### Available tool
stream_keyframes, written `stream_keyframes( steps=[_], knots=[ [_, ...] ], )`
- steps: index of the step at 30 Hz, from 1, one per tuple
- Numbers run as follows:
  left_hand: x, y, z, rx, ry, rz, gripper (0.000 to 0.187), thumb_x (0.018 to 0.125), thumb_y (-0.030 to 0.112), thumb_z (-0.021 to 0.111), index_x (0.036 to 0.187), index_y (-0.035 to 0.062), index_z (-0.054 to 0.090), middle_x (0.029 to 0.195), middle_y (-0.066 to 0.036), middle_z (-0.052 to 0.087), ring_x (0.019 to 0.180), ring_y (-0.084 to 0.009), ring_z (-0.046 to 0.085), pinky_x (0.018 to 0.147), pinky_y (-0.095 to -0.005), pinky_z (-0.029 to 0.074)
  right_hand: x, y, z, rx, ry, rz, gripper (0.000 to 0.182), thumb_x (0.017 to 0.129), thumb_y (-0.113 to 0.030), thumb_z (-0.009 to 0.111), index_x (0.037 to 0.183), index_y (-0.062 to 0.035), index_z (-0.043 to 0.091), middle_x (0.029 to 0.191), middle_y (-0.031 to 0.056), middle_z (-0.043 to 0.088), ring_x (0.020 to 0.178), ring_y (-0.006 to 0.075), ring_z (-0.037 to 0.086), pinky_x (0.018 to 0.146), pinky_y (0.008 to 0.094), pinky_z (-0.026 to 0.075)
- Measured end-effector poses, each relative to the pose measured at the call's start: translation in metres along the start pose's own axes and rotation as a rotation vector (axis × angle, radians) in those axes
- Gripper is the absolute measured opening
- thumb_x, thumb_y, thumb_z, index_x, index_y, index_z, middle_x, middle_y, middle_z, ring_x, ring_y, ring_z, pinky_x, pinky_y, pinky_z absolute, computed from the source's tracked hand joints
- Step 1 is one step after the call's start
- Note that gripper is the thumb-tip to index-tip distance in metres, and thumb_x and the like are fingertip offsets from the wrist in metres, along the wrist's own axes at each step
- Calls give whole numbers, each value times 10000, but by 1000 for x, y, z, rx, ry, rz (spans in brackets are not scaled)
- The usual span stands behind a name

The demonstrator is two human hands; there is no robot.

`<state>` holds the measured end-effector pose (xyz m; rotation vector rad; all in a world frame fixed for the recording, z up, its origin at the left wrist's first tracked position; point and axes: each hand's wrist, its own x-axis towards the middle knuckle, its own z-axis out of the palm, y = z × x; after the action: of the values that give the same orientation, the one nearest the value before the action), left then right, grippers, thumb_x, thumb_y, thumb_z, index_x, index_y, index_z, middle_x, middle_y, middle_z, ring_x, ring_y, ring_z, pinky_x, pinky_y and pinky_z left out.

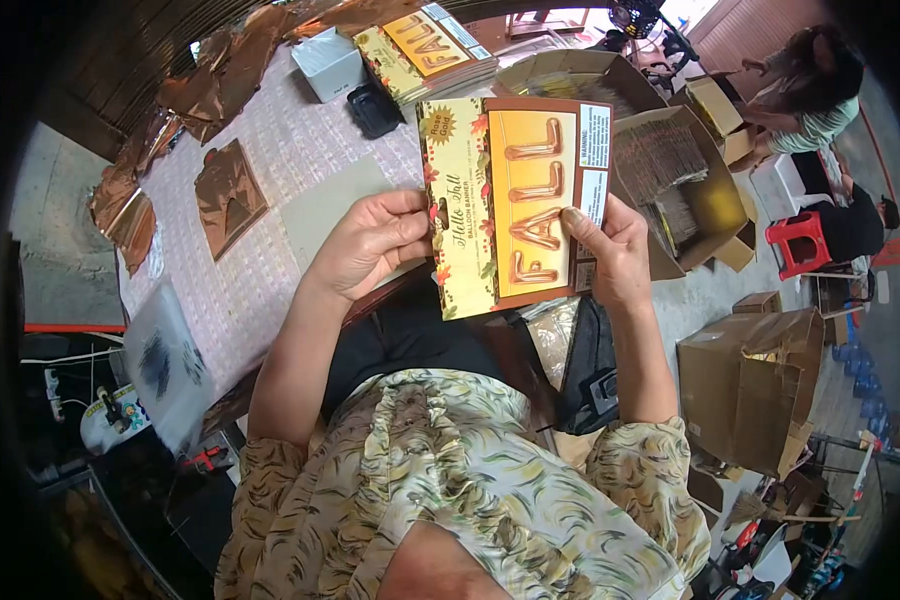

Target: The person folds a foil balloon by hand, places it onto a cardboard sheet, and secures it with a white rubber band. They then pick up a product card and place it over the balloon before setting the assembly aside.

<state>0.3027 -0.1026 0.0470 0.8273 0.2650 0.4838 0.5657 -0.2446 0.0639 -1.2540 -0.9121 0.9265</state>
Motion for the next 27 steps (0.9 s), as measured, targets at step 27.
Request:
stream_keyframes(
  steps=[27],
  knots=[
    [-60, -44, 25, 1174, 49, 245, 203, 926, 81, 694, 1112, 5, 724, 1078, -163, 730, 942, -335, 721, 829, -388, 592, 365, 23, 68, -611, -137, -70, 294, 780, -206, 806, 996, -8, 778, 846, 81, 744, 754, 187, 672, 697, 331, 526]
  ],
)
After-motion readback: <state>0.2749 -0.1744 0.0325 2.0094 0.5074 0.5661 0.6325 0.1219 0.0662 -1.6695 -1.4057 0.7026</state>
